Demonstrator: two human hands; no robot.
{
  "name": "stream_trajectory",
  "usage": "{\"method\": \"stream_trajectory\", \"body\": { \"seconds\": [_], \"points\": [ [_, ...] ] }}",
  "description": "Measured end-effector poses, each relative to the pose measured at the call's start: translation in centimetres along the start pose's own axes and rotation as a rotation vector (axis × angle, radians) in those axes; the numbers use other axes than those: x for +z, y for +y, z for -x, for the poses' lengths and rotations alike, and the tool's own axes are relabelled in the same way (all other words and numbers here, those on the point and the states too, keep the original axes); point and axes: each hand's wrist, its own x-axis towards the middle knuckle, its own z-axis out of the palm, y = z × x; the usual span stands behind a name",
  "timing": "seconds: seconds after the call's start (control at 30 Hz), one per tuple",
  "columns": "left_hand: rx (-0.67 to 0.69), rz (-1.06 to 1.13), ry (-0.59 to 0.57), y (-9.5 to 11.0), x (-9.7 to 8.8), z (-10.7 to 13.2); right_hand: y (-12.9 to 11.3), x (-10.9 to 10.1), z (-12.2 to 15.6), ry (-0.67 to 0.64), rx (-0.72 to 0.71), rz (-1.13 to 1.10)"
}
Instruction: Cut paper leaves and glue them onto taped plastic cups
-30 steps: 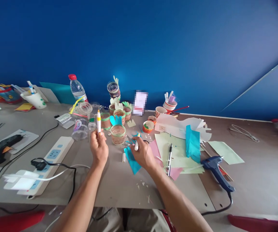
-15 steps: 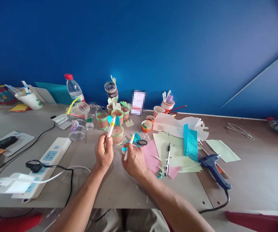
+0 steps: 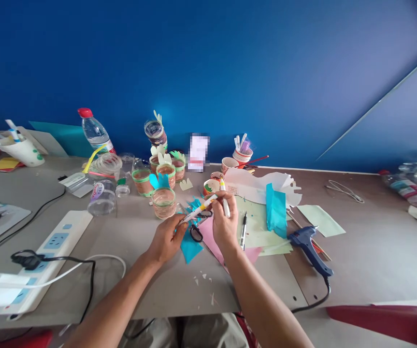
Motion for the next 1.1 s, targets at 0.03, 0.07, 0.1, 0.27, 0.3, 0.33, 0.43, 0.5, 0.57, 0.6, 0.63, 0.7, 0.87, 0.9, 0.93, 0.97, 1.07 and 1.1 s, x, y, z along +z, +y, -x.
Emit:
{"method": "stream_trajectory", "body": {
  "seconds": [0.03,0.07,0.1,0.27,0.3,0.33,0.43,0.5,0.57,0.6,0.63,0.7,0.87,0.9,0.93,0.97,1.07,1.1],
  "points": [
    [-0.021,0.009,-0.01,0.0,0.0,0.0,-0.1,0.0,-0.1,0.01,0.024,-0.06],
    [-0.042,0.018,-0.016,0.0,0.1,0.0,-0.2,0.0,-0.3,0.023,0.044,-0.11],
    [-0.06,0.024,-0.02,-0.1,0.1,0.0,-0.3,0.0,-0.5,0.037,0.062,-0.152],
    [-0.087,0.022,-0.054,-0.2,0.0,0.1,-0.7,-0.4,-1.5,0.07,0.112,-0.301],
    [-0.087,0.017,-0.065,-0.2,0.0,0.1,-0.7,-0.5,-1.6,0.066,0.11,-0.31],
    [-0.088,0.012,-0.073,-0.2,0.0,0.1,-0.7,-0.5,-1.6,0.062,0.106,-0.311],
    [-0.093,0.01,-0.079,-0.1,0.0,0.1,-0.7,-0.4,-1.5,0.051,0.075,-0.29],
    [-0.095,0.009,-0.077,-0.1,0.0,0.1,-0.8,-0.3,-1.3,0.049,0.045,-0.265],
    [-0.093,0.002,-0.075,0.0,0.0,0.0,-0.8,-0.3,-1.2,0.04,0.026,-0.234],
    [-0.091,-0.003,-0.075,0.0,0.0,0.0,-0.8,-0.3,-1.2,0.034,0.02,-0.218],
    [-0.088,-0.008,-0.075,0.0,0.0,0.0,-0.8,-0.3,-1.2,0.029,0.015,-0.205],
    [-0.09,-0.019,-0.078,0.1,0.0,0.0,-0.7,-0.4,-1.2,0.02,0.002,-0.189],
    [-0.093,-0.029,-0.081,0.1,-0.1,0.0,-0.4,-0.3,-0.7,-0.04,-0.019,-0.096],
    [-0.09,-0.024,-0.077,0.1,-0.1,0.0,-0.4,-0.3,-0.6,-0.059,-0.02,-0.068],
    [-0.09,-0.017,-0.071,0.1,-0.1,0.0,-0.3,-0.2,-0.5,-0.074,-0.019,-0.043],
    [-0.091,-0.007,-0.063,0.0,-0.1,0.0,-0.2,-0.1,-0.4,-0.085,-0.018,-0.024],
    [-0.106,0.018,-0.033,-0.1,0.0,0.0,0.1,0.0,-0.2,-0.083,-0.023,0.004],
    [-0.113,0.024,-0.026,-0.1,0.0,0.0,0.2,0.1,-0.1,-0.078,-0.028,0.007]
  ]
}}
